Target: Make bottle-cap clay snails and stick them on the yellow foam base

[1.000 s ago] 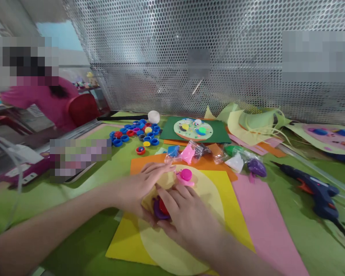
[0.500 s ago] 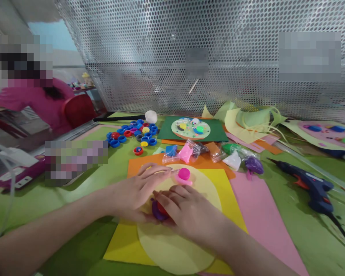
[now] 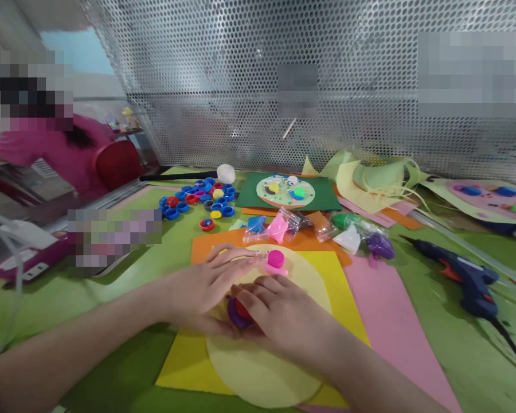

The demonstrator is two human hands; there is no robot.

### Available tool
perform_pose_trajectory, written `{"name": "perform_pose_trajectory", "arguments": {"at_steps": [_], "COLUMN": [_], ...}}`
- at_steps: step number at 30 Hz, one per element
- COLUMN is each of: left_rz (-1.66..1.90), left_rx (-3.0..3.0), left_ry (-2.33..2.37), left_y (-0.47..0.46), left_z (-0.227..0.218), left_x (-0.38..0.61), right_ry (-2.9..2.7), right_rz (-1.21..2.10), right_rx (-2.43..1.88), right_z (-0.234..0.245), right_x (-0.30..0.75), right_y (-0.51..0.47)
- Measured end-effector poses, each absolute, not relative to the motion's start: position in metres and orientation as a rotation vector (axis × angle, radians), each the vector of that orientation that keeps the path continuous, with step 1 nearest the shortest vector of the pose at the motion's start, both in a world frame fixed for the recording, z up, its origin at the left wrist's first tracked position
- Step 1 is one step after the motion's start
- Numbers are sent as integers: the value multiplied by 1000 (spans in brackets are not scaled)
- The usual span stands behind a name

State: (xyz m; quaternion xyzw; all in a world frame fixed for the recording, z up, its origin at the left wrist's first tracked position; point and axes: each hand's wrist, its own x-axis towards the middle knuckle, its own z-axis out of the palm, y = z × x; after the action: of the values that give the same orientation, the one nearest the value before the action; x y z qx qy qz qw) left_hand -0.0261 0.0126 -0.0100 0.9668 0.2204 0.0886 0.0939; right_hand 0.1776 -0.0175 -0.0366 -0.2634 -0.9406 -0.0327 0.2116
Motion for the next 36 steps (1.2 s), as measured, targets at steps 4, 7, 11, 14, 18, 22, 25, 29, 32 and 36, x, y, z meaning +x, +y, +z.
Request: {"name": "perform_pose_trajectory", "arguments": {"at_steps": [4, 7, 11, 14, 18, 22, 25, 29, 32, 36], "left_rz": [287, 292, 298, 293, 270, 222, 225, 218, 232, 246], "left_rx": [2869, 2864, 2828, 2803, 2790, 2786, 2770, 2759, 2762, 2736], "left_ry": [644, 636, 622, 611, 624, 658, 665, 678, 663, 680], "left_y": [12, 13, 13, 14, 15, 16, 16, 16, 15, 15], "left_z": [-12, -13, -12, -12, -12, -12, -11, -10, -10, -8], "left_x": [-24, -23, -24, -24, -25, -25, -26, -26, -27, -29], "right_ry": [-2582, -2611, -2661, -2701, -2738, -2747, -2714, -2650, -2618, -2376], "right_rz": [-156, -207, -304, -312, -189, -86, -89, -37, 54, 471], "right_rx": [-731, -691, -638, -655, -708, -713, -729, -778, -740, -872], "right_z": [-42, -45, -47, -46, -40, -32, -30, -30, -28, -22], "right_x": [175, 175, 175, 175, 175, 177, 182, 188, 191, 190], "right_y": [-17, -17, -17, -17, -17, -18, -19, -16, -16, -20]}}
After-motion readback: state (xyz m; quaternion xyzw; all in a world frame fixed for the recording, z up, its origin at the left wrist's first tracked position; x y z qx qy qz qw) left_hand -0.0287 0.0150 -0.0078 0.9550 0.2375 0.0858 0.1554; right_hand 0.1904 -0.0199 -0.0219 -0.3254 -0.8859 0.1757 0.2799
